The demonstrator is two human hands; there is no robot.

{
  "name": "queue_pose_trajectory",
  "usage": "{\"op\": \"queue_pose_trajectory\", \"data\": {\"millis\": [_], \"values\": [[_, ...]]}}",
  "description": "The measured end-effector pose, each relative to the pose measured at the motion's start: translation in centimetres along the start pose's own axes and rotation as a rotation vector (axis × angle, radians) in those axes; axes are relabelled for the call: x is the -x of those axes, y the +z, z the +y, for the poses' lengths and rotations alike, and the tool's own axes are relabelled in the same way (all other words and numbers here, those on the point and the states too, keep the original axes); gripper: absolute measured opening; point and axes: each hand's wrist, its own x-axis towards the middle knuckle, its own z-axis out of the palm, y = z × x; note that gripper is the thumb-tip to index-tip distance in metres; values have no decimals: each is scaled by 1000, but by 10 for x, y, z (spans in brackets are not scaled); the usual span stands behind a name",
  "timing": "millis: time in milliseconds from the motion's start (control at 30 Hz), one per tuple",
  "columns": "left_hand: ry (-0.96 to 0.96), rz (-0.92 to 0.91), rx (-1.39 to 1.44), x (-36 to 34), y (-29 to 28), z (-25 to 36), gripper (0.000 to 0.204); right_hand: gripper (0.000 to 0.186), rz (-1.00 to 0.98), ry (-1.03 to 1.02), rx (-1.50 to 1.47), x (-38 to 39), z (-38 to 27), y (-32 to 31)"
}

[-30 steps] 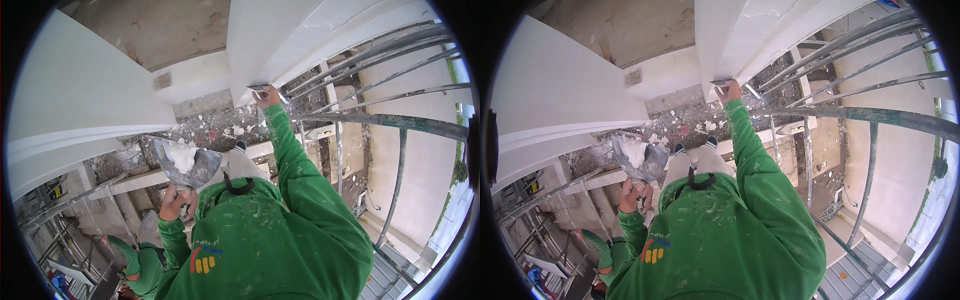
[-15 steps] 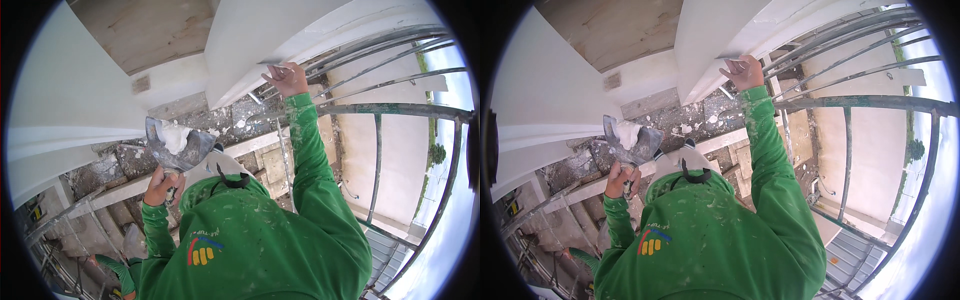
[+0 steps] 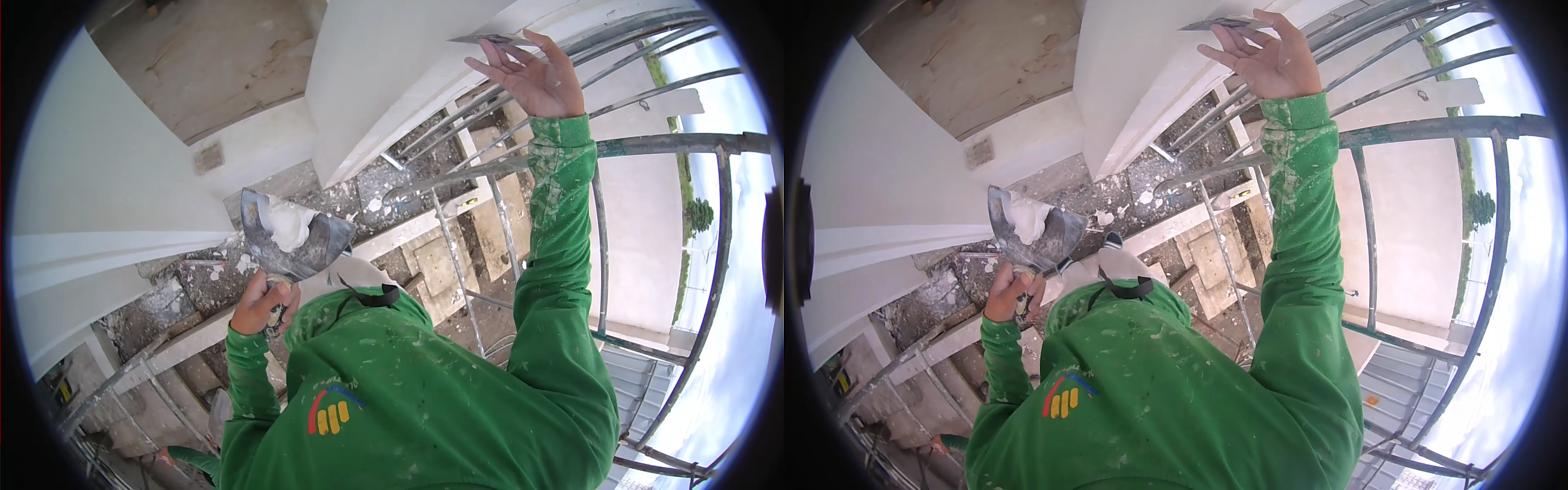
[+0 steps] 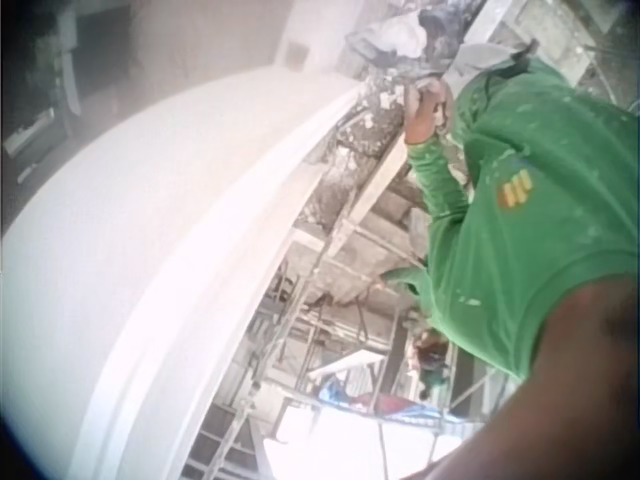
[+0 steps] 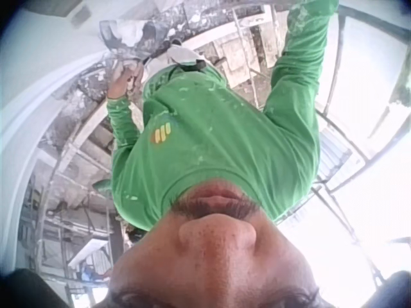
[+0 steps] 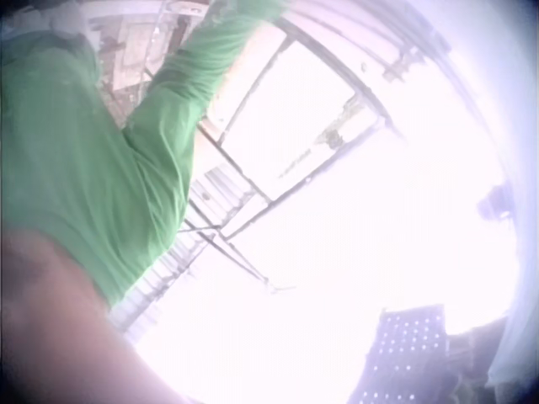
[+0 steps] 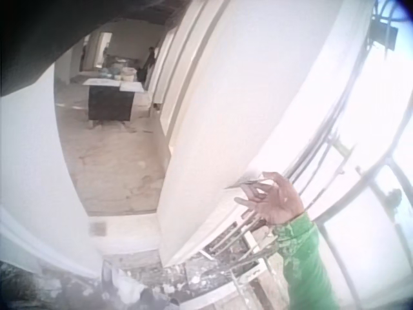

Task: The person scoops white plaster from a board onto a hawk using a trowel. They then apply the plaster to a white wall and smooth it with the trowel. The person repeats this process, moving along the wall to cover different sections.

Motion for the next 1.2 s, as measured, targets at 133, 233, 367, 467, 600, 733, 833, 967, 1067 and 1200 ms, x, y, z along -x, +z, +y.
{"op": "queue_pose_trajectory", "data": {"millis": [133,233,367,467,600,733,833,967,1067,1200], "values": [[-4,0,-21,1,1,2,49,39,-197,-267,81,26,-4,-1],[12,29,-15,4,5,0,49,25,-38,-383,34,44,28,-31],[35,119,49,11,14,-5,52,14,135,-76,-116,24,132,-132],[27,189,56,15,18,-3,50,12,332,117,-145,-9,219,-205],[2,286,53,20,33,0,47,9,564,153,-146,-51,304,-255],[13,351,85,20,47,-6,45,10,492,108,-233,-75,329,-265],[16,375,102,18,54,-14,41,11,508,134,-205,-85,332,-264],[11,415,115,19,60,-22,40,13,493,109,-257,-94,335,-278],[8,419,131,17,61,-25,41,17,485,155,-251,-100,331,-281],[4,400,117,16,58,-24,44,25,421,166,-255,-103,321,-262]]}}
